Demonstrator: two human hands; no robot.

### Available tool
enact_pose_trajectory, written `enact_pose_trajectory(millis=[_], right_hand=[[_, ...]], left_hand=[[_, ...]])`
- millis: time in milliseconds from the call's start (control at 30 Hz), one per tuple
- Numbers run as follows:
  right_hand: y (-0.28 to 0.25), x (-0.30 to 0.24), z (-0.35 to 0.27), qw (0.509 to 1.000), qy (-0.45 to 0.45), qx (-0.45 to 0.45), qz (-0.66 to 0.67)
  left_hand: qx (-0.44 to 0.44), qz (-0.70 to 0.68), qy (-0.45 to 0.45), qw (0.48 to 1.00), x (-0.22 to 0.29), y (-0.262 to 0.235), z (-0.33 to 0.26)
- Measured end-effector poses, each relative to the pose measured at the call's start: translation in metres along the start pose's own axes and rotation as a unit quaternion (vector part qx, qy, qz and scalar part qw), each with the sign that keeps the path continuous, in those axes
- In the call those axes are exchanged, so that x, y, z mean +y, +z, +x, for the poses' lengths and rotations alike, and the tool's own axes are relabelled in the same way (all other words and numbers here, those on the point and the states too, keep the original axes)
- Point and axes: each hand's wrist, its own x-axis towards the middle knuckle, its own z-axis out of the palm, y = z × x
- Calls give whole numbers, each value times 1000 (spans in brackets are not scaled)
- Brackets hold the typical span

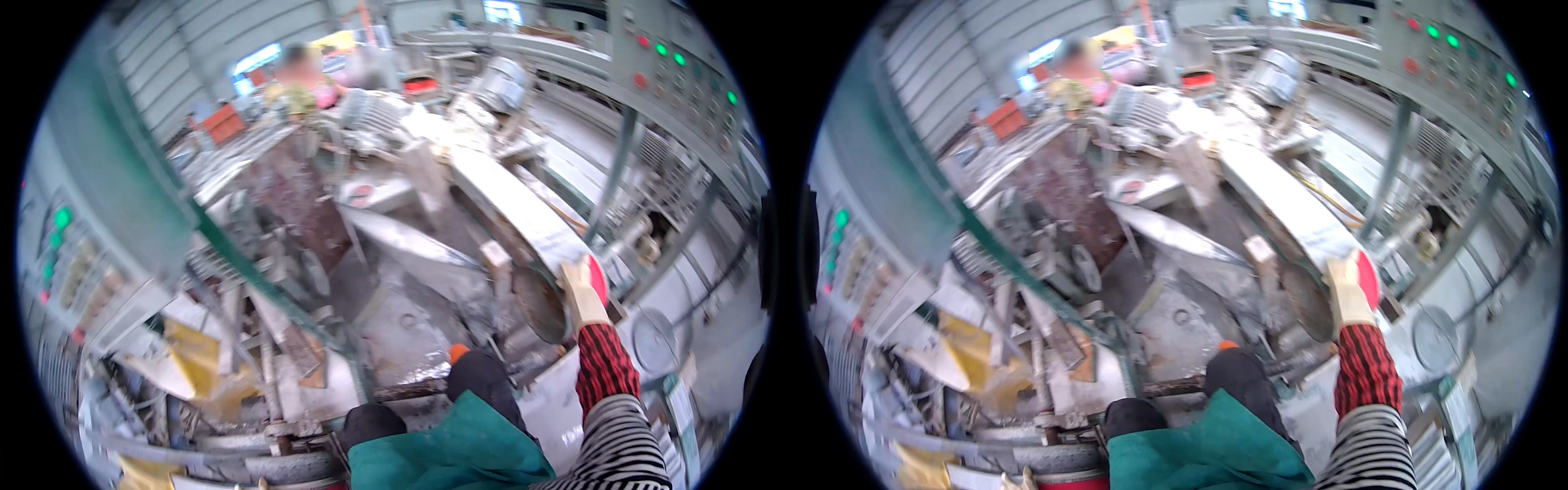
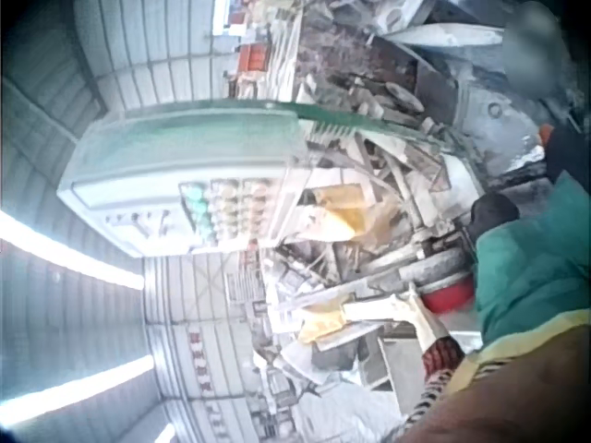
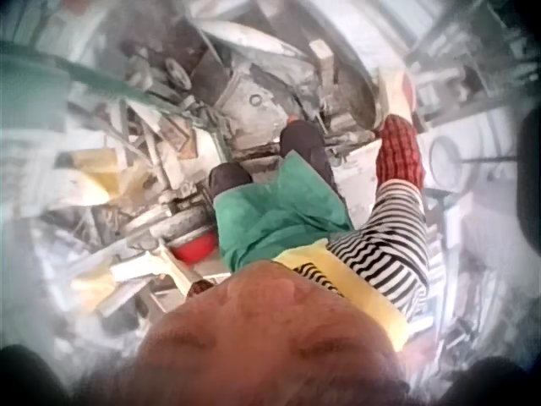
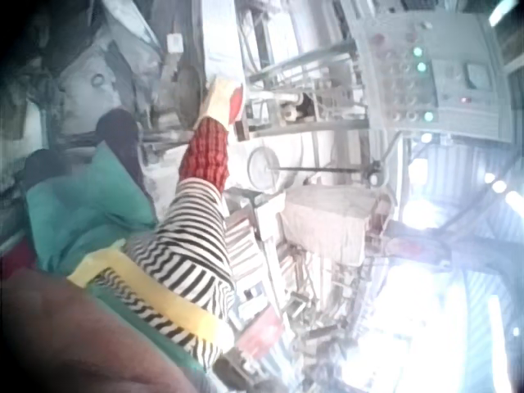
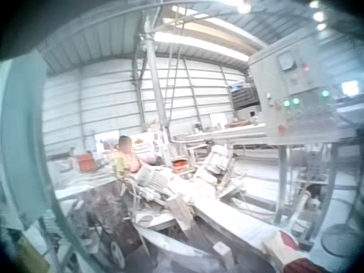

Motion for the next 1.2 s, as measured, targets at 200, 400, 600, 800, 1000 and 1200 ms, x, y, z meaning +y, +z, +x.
enact_pose_trajectory(millis=[200,400,600,800,1000,1200], right_hand=[[80,-63,-99,952,-111,-159,238],[206,-136,-257,790,-141,-532,271],[281,-159,-429,627,-96,-748,196],[270,-188,-533,656,-66,-731,177],[329,-170,-437,865,-114,-427,239],[241,-148,-260,874,59,-262,406]], left_hand=[[-70,-126,38,989,-32,30,10],[-124,-216,123,961,-104,81,25],[-348,-529,-24,774,-1,-56,8],[-151,-392,344,840,115,-45,16],[-124,-432,467,761,167,-32,16],[-44,-243,345,906,68,2,54]])
